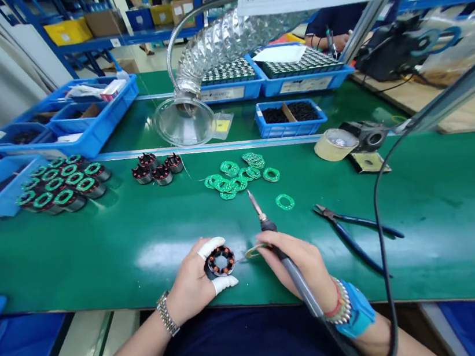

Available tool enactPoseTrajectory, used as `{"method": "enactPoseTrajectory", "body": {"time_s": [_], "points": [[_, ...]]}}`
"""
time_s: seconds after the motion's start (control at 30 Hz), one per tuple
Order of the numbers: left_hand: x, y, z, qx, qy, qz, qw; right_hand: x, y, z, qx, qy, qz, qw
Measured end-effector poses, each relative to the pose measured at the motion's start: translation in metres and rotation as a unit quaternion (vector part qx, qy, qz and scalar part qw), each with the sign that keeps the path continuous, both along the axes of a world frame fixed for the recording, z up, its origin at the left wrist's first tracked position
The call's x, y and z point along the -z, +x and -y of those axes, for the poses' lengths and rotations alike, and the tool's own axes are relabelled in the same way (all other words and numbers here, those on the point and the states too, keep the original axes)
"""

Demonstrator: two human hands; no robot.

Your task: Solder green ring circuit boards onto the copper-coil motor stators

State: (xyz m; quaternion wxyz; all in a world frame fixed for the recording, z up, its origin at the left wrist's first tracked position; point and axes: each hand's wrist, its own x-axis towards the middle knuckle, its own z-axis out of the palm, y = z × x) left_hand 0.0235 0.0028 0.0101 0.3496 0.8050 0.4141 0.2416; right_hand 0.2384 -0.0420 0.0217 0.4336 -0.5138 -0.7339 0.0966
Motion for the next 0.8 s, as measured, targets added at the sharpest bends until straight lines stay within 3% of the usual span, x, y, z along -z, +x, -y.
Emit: {"method": "enactPoseTrajectory", "body": {"time_s": [0.17, 0.27, 0.37, 0.57, 0.7, 0.8], "points": [[-0.006, -0.007, 0.000, 0.035, 0.020, -0.026, 0.999, -0.010, -0.005, -0.005, -0.005, -0.170, -0.134, 0.976], [-0.007, -0.008, 0.002, 0.026, 0.030, -0.026, 0.999, -0.017, -0.005, 0.000, -0.056, -0.275, -0.217, 0.935], [-0.006, -0.007, 0.002, 0.024, 0.027, -0.028, 0.999, -0.020, -0.005, 0.005, -0.115, -0.332, -0.284, 0.892], [-0.004, -0.007, 0.002, 0.025, 0.026, -0.023, 0.999, -0.012, -0.005, 0.005, -0.197, -0.335, -0.370, 0.844], [-0.002, -0.008, 0.002, 0.021, 0.036, -0.020, 0.999, -0.004, -0.008, 0.003, -0.188, -0.333, -0.439, 0.813], [-0.002, -0.007, 0.003, 0.020, 0.041, -0.016, 0.999, 0.001, -0.009, 0.003, -0.162, -0.308, -0.457, 0.818]]}}
